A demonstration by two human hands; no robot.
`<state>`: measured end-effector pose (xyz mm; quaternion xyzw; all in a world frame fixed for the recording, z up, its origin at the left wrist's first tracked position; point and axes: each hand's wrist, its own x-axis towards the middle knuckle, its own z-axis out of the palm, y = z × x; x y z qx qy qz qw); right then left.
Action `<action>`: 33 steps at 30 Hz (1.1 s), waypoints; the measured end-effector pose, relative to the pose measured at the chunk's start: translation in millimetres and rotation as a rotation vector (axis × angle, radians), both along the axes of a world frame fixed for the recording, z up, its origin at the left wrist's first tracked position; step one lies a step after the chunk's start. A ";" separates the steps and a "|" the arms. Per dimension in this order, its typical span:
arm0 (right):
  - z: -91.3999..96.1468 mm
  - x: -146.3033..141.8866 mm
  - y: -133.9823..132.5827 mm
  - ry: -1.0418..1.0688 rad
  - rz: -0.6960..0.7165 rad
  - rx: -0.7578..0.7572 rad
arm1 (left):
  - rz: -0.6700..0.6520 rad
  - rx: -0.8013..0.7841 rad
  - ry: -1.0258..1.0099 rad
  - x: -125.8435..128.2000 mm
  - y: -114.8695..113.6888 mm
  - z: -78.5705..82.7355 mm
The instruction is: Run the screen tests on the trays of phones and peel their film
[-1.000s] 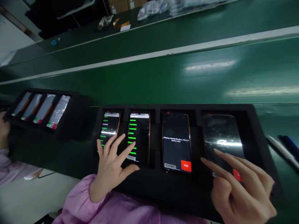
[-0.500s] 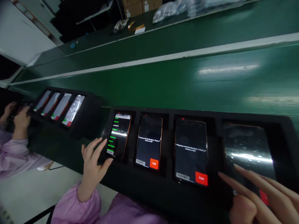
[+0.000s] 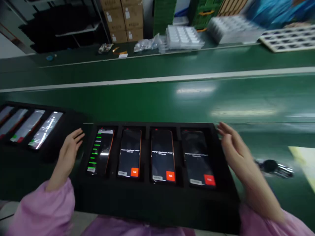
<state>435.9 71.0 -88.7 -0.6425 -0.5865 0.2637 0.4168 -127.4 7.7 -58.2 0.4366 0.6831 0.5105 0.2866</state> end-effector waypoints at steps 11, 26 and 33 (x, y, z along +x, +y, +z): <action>-14.8 -2.6 67.2 0.420 0.182 -0.295 | -0.115 -0.066 -0.592 16.7 89.6 -19.9; -16.1 -6.6 94.7 0.668 0.137 -0.386 | -0.092 -0.036 -0.692 8.4 103.8 -29.4; -23.9 -8.6 81.9 0.823 0.090 -0.223 | -0.159 -0.018 -0.660 12.7 103.4 -23.3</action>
